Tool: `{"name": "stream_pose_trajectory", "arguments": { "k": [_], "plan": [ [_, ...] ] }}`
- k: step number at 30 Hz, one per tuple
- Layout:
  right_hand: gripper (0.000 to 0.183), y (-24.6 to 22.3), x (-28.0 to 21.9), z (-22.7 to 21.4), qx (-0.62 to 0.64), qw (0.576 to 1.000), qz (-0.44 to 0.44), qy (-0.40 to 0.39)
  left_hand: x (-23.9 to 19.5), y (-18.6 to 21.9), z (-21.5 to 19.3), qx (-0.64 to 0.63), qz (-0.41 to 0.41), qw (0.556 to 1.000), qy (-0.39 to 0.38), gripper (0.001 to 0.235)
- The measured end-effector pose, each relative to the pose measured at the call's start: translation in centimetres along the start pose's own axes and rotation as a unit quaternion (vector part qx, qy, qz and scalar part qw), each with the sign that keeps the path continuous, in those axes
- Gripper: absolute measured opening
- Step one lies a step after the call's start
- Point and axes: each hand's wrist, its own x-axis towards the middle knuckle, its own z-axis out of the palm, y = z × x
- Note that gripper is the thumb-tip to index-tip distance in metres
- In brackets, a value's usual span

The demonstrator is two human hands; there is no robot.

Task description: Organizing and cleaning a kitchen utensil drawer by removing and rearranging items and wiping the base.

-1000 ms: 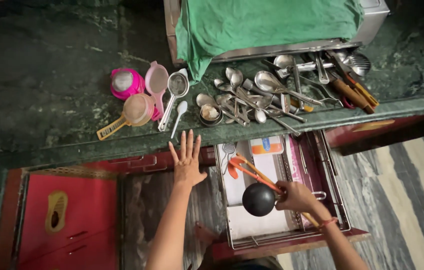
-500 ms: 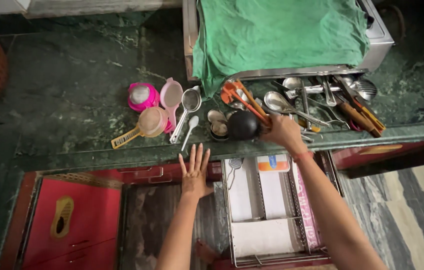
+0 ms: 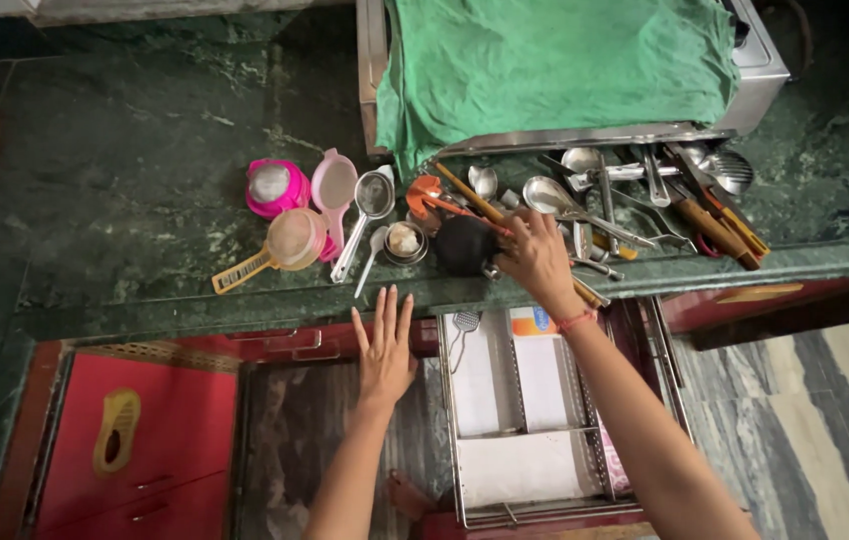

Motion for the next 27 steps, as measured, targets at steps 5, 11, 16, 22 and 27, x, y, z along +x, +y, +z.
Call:
{"name": "stream_pose_trajectory", "arguments": {
  "k": [5,11,16,22,27],
  "plan": [
    [0.035,-2.0,-4.5,0.2,-0.022,0.997,-0.045,0.061,0.2,2.3,3.1,0.01,0.086,0.989,0.117,0.097],
    [0.021,-3.0,-14.2,4.4,0.011,0.997,-0.043,0.058,1.0,3.9,2.6,-0.058,0.073,0.991,0.096,0.09],
    [0.019,0.5,-22.0,15.3,0.092,0.98,0.102,-0.146,1.2,3.1,3.1,-0.032,0.061,0.993,0.091,0.083],
    [0.064,-0.6,-23.7,22.7,0.078,0.939,0.088,-0.323,1.2,3.6,3.1,-0.007,0.043,0.996,0.077,0.082],
    [0.048,-2.0,-24.8,23.6,0.037,0.934,0.185,-0.302,1.4,3.9,3.2,-0.013,0.03,0.997,0.068,0.082]
  ]
}}
